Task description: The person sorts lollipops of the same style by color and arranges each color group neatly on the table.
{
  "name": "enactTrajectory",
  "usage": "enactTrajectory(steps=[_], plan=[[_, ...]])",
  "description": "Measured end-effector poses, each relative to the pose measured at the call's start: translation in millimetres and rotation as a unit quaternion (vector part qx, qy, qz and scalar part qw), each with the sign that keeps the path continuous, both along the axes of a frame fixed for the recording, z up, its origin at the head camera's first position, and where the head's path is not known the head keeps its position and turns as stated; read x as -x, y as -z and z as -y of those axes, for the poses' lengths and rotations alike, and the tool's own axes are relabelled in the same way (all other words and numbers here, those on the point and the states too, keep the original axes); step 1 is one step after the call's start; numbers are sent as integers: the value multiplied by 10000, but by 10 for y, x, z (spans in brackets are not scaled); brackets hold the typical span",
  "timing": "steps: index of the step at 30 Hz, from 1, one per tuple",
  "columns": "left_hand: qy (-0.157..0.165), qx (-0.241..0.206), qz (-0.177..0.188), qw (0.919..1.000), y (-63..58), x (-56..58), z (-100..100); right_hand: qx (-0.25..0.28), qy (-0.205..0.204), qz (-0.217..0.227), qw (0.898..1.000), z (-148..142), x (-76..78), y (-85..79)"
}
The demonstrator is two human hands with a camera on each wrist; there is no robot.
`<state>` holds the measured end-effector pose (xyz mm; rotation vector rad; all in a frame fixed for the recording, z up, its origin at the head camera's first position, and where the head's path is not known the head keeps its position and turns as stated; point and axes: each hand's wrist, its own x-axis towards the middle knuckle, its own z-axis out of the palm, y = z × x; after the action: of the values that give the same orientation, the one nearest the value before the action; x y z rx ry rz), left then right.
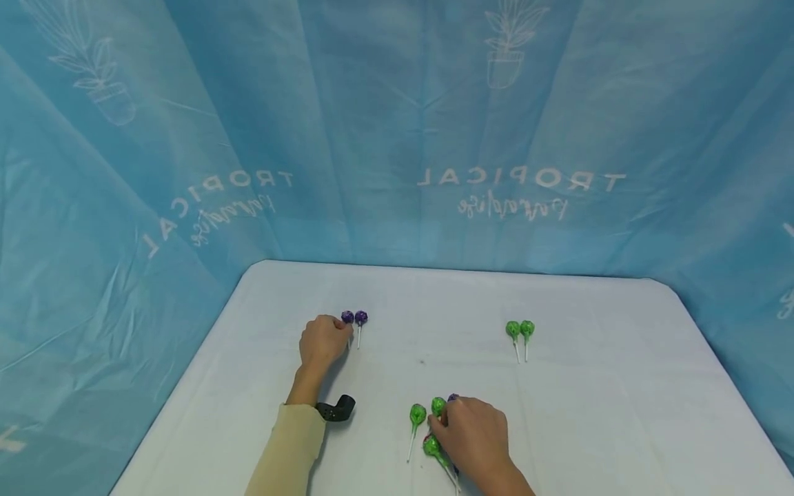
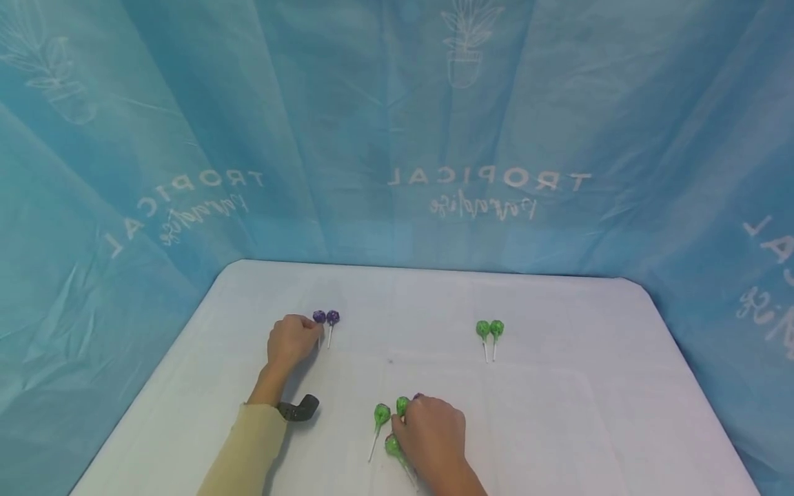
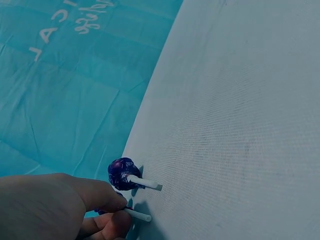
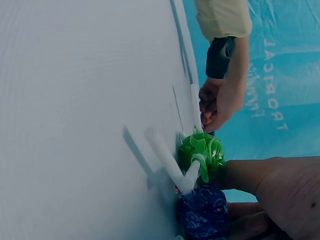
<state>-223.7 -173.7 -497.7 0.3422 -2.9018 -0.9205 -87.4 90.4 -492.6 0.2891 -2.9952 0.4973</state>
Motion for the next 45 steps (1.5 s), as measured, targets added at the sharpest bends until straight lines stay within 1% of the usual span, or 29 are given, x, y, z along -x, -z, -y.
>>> enactTrajectory(steps=[6,11,14,17,22,27,32,37,42,45], plan=[[-10,59,-2,10000,-24,48,46,-29,0,-300,9995,63,32,16],[-35,100,135,9999,-24,52,58,52,2,-189,9998,103,30,6],[-25,100,134,9999,-30,52,63,122,31,-153,9998,123,46,15],[-41,96,160,9998,-41,30,74,222,43,-181,9996,143,55,32],[-54,82,209,9997,-16,-25,76,342,45,-222,9992,160,50,65],[36,15,161,9999,3,-45,53,274,64,-152,9995,151,41,59],[-38,36,133,9999,7,-58,31,192,34,3,9998,141,38,41],[-4,-137,149,9998,8,-86,25,177,155,194,9995,149,45,35],[-206,-114,114,9997,33,-119,61,290,268,271,9989,173,57,35],[-177,-136,128,9997,44,-134,71,451,310,355,9979,161,57,26]])
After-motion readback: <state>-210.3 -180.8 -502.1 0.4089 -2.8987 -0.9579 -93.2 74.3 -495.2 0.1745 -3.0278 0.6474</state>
